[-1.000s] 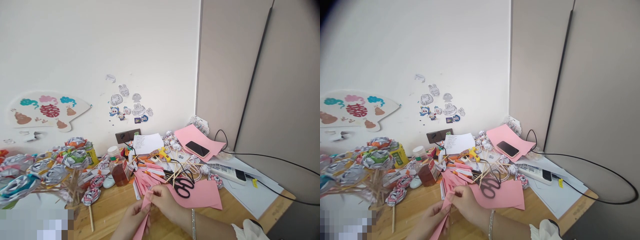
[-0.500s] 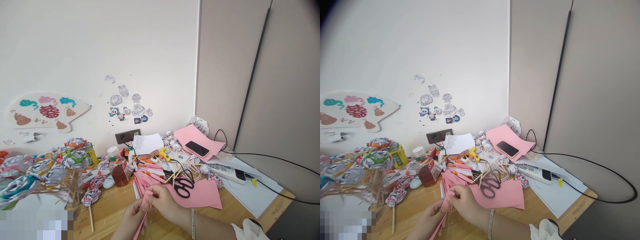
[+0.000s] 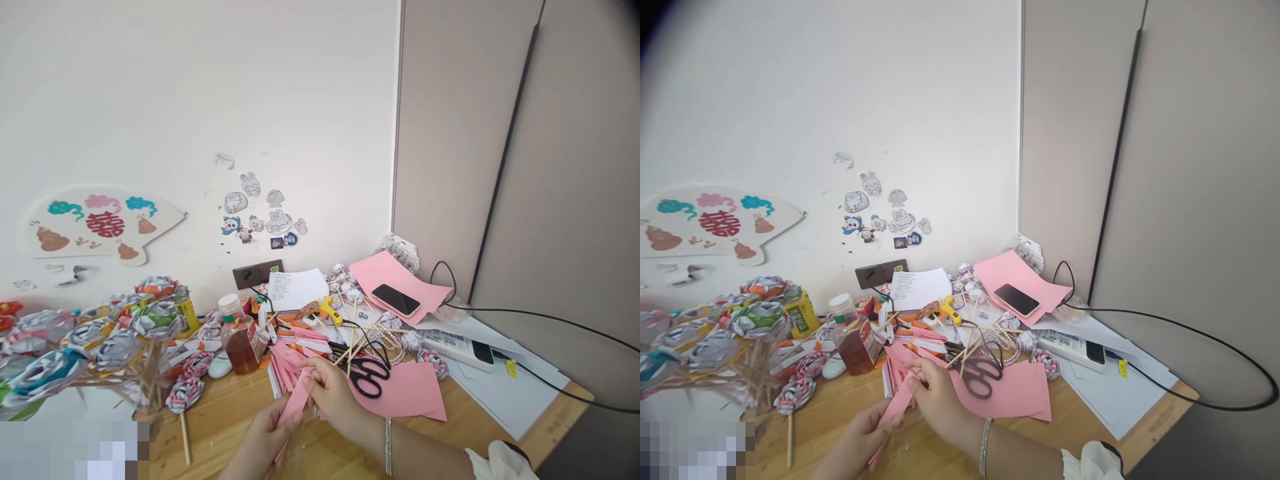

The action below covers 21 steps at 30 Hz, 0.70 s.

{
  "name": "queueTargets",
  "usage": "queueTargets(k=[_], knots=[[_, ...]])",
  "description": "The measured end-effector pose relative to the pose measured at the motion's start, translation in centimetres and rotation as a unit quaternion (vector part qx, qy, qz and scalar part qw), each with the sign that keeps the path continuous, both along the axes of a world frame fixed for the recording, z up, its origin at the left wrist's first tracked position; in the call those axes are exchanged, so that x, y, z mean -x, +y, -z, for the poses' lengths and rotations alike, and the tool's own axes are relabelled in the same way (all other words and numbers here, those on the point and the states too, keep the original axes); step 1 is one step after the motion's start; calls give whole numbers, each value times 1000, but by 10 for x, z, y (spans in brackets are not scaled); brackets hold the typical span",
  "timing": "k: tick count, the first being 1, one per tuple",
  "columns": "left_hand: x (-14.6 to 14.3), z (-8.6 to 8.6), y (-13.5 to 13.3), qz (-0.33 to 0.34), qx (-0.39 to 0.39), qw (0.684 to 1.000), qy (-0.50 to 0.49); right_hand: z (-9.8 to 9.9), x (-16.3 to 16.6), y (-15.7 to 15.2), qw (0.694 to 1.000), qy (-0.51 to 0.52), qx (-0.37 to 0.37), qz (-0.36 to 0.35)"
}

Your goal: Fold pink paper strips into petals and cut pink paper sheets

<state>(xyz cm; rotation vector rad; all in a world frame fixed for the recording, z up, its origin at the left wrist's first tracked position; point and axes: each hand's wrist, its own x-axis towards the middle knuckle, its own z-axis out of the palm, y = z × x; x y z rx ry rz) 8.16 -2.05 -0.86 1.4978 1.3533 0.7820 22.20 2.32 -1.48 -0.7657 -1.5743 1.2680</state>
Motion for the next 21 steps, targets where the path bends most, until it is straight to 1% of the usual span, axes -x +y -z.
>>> queueTargets(k=[3, 6, 10, 14, 18, 21], knots=[[2, -1, 2, -1, -27, 1000, 3, 3, 1, 2, 1000, 7, -1, 8], [4, 2, 5, 2, -67, 998, -11, 4, 1, 3, 1000, 16, 7, -2], [4, 3, 6, -19, -46, 999, 12, 4, 2, 3, 1000, 21, 15, -5], [0, -1, 2, -17, -61, 998, 0, 6, 2, 4, 1000, 15, 11, 0], [-5, -1, -2, -37, -14, 999, 7, 2, 0, 3, 1000, -5, -2, -10], [-7, -1, -3, -40, -5, 999, -6, -2, -1, 0, 999, -4, 14, -30]])
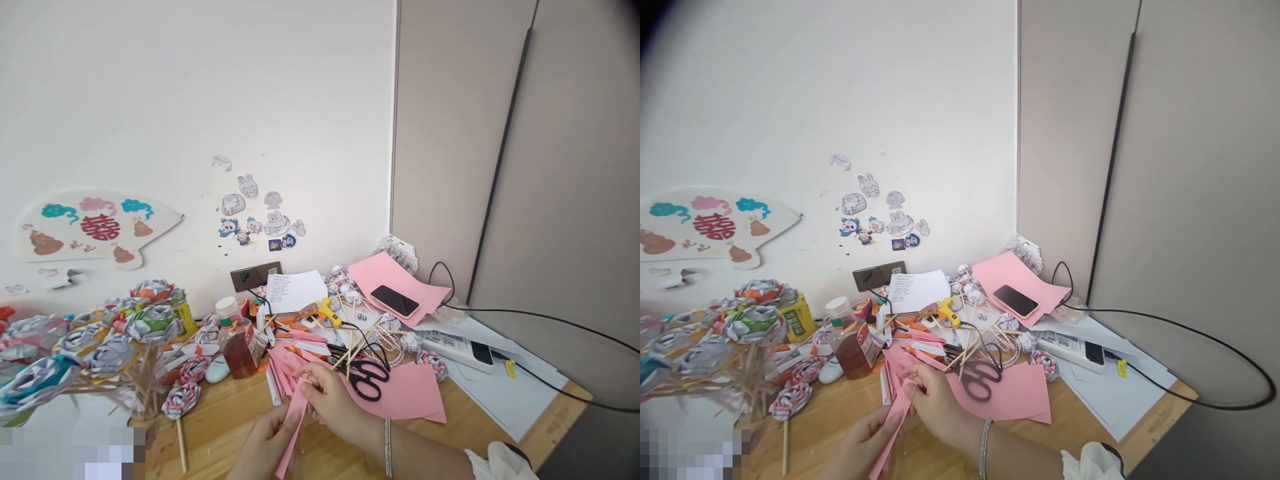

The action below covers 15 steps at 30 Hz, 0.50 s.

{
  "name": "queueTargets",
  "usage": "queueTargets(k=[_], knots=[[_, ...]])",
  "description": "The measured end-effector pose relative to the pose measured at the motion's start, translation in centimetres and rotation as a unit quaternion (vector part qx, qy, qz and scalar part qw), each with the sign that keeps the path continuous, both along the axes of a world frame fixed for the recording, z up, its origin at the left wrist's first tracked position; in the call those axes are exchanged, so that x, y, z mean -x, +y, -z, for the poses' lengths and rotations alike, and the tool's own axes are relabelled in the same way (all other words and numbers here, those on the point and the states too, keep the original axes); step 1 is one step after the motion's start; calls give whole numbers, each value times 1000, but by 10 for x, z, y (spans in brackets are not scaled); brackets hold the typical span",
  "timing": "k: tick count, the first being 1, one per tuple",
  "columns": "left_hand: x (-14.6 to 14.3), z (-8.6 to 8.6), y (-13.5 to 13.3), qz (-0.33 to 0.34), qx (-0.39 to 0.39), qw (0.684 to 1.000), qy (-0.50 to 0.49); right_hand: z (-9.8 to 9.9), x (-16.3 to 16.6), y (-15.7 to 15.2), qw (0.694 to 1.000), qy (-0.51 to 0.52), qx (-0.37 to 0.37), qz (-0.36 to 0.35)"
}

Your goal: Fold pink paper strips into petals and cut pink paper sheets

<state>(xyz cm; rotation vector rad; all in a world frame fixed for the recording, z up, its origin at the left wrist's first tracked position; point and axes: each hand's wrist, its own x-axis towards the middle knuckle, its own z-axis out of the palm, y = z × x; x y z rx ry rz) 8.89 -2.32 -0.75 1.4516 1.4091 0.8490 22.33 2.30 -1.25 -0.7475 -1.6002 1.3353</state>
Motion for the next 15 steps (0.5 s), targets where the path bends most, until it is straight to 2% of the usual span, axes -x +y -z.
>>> queueTargets(k=[5, 11, 15], knots=[[-3, -2, -1, -6, 16, 1000, -24, 3, 1, 0, 999, 20, 27, -25], [-4, -6, -6, -21, 87, 981, -170, 7, 1, -2, 1000, -2, -5, -11], [-6, -14, -11, -35, 105, 969, -222, 5, 1, -5, 999, -6, -4, -34]])
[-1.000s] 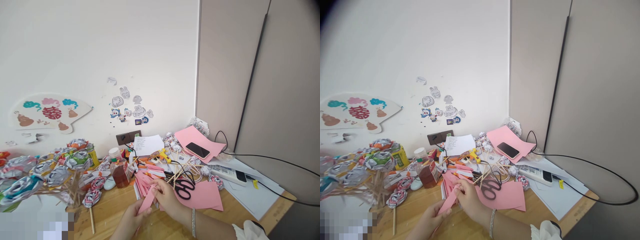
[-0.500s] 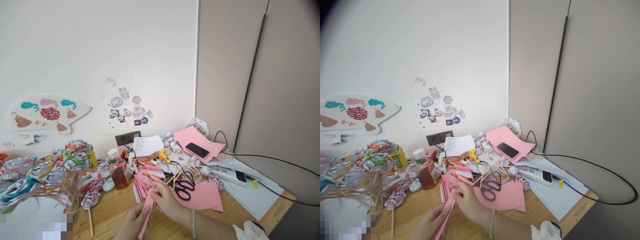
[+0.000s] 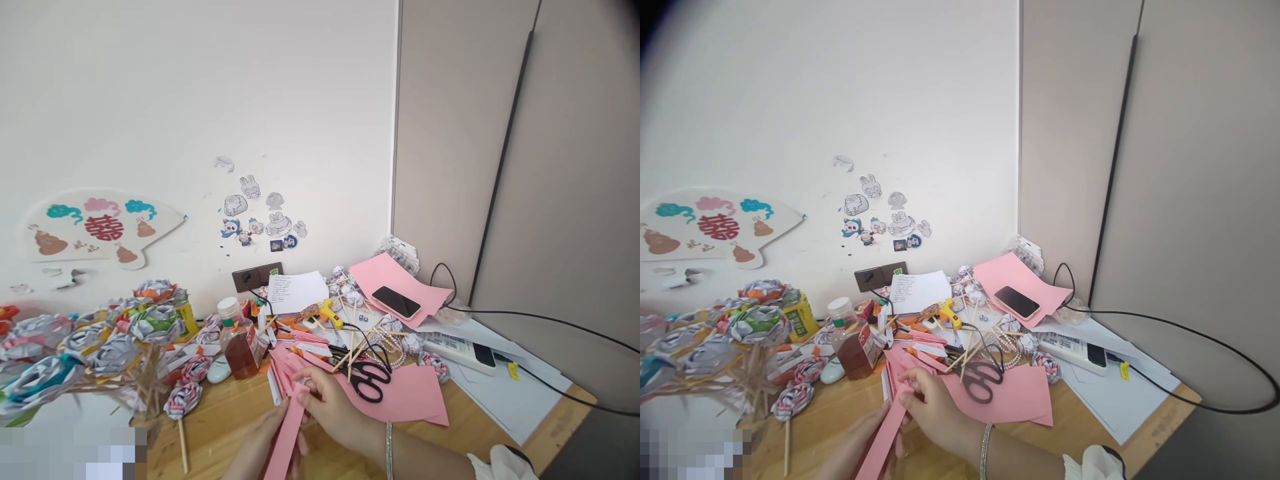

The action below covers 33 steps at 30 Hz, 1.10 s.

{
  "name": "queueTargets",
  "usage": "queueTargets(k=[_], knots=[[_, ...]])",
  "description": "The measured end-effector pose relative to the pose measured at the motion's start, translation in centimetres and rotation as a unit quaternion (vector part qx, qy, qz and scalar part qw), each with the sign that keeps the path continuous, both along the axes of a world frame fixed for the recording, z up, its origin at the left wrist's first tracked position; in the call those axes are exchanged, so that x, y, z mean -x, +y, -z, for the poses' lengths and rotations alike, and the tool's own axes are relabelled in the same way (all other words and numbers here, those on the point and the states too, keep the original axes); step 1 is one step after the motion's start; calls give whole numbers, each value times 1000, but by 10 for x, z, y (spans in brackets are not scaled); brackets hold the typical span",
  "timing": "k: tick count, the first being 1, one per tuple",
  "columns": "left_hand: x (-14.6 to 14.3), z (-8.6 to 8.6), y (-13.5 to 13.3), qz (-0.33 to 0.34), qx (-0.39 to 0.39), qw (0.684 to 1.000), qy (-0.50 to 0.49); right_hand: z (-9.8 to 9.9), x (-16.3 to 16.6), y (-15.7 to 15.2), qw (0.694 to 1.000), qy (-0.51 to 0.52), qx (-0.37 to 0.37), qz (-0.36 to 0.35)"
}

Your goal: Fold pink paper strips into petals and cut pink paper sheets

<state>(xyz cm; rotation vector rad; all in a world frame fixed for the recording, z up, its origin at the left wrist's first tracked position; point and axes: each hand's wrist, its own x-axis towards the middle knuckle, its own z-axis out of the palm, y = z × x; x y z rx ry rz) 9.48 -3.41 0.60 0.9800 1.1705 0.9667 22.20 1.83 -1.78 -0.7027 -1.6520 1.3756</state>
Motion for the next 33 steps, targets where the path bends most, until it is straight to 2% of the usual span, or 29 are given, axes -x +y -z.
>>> queueTargets(k=[5, 9, 11, 14, 18, 26, 33], knots=[[0, 0, -1, 5, 11, 999, -43, -3, -1, -1, 1000, 7, -1, 5], [4, 9, 10, 12, -16, 1000, -12, -7, -2, -1, 1000, 20, 8, 5], [7, 12, 15, -2, -45, 999, 28, -9, -1, 0, 999, 27, 26, 8], [9, 13, 18, -33, -129, 988, 81, -12, 0, 0, 997, 43, 60, -13], [11, 15, 17, -35, -195, 972, 125, -13, -1, -1, 997, 40, 61, -13], [14, 14, 12, -48, -208, 944, 252, -2, 2, 2, 998, 39, 30, -32], [13, 11, 10, -80, -211, 941, 252, -5, 3, 1, 994, 70, 40, -68]])
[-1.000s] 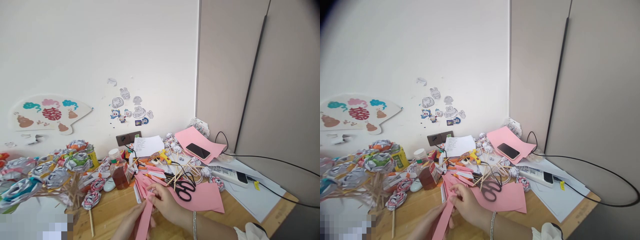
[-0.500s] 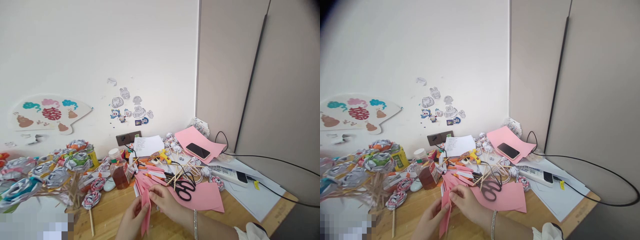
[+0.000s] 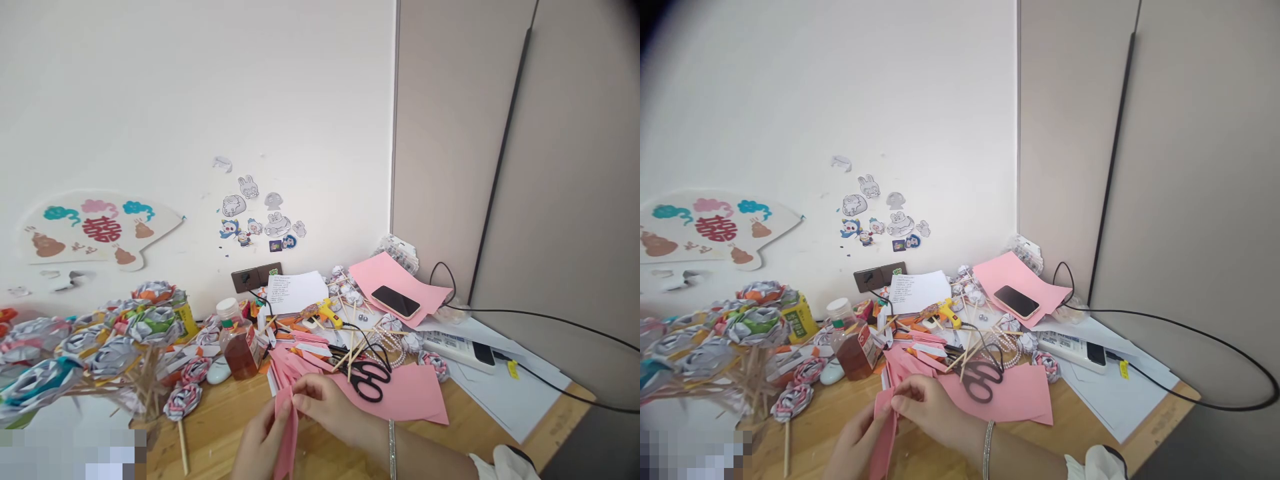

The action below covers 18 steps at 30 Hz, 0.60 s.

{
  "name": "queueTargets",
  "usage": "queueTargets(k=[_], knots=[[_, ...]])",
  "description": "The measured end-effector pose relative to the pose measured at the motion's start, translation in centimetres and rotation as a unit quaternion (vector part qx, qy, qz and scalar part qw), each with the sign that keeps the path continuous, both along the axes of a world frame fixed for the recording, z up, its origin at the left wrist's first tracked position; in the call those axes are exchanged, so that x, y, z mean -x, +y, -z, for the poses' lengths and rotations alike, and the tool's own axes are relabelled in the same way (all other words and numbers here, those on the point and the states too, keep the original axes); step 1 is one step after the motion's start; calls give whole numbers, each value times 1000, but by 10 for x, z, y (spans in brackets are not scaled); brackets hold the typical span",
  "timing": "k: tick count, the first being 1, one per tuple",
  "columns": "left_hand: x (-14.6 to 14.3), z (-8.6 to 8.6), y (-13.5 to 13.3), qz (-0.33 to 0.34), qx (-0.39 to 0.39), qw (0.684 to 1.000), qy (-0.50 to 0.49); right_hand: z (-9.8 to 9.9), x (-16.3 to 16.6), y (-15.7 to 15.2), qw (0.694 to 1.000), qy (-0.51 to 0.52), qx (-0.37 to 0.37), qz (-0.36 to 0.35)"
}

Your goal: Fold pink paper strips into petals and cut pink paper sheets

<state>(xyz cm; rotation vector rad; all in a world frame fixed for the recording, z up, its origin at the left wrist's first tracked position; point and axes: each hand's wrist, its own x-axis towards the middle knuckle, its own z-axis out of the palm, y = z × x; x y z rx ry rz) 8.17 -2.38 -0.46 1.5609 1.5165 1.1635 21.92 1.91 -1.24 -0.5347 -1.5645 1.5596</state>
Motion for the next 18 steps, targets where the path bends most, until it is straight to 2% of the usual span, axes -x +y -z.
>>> queueTargets(k=[11, 18], knots=[[-2, -8, -2, -34, -10, 999, 23, 0, 0, -1, 1000, -10, -3, -20], [-3, -7, -2, -23, -15, 1000, 7, -2, -1, -2, 1000, -17, 1, -17]])
